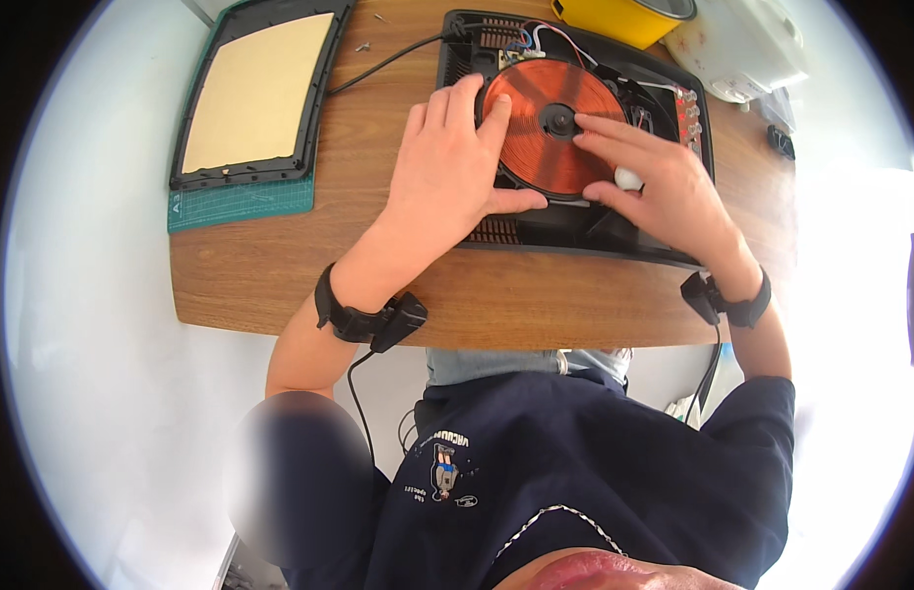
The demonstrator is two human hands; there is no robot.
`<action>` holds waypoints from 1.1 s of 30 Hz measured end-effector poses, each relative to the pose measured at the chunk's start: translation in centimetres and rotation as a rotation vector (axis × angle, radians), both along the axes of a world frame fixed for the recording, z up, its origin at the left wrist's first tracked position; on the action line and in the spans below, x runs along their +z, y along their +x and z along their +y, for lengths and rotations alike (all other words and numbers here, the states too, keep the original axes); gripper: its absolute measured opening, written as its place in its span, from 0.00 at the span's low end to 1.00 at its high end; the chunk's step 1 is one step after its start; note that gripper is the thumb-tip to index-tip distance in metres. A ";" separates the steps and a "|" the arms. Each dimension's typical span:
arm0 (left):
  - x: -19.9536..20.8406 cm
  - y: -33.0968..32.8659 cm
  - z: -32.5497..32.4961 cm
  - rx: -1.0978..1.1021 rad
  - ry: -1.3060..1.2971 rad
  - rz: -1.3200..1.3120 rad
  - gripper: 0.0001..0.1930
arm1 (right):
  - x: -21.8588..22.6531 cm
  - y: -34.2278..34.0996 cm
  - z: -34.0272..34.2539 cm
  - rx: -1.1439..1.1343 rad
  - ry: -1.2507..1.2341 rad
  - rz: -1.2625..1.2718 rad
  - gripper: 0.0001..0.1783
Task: The person assembles an induction cooktop by connecting wires to the internal circuit board, installing a copper coil, and securing components with screws. They then place the top cover onto the unit and fasten it.
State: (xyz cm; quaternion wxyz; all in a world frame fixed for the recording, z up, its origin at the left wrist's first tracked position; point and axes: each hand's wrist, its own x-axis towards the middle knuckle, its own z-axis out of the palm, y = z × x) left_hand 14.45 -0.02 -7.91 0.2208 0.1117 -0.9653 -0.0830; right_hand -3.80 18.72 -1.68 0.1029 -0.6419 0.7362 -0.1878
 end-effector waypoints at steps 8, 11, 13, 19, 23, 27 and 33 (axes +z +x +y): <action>-0.3 -0.3 -0.4 -0.052 -0.017 -0.013 0.51 | -0.6 -3.6 1.0 0.059 -0.012 -0.052 0.26; 0.0 -0.4 -0.5 -0.054 -0.004 -0.032 0.50 | -0.8 -2.6 1.4 0.054 -0.012 0.024 0.24; 0.0 -0.5 -0.5 -0.060 -0.010 -0.025 0.49 | -1.1 -2.4 1.7 0.079 -0.063 0.099 0.23; -0.6 -0.6 -0.6 -0.054 0.012 -0.014 0.48 | -2.1 -2.5 1.9 0.055 -0.129 0.195 0.21; -0.5 -0.7 -0.5 -0.060 0.000 -0.012 0.48 | -2.4 -2.6 1.8 0.029 -0.136 0.180 0.21; -0.4 -0.7 -0.3 -0.058 -0.026 -0.018 0.48 | -2.4 -2.5 1.7 -0.005 -0.118 0.166 0.19; -0.1 -0.8 -0.1 -0.056 -0.048 -0.033 0.47 | -2.2 -2.7 1.7 0.010 -0.108 0.213 0.17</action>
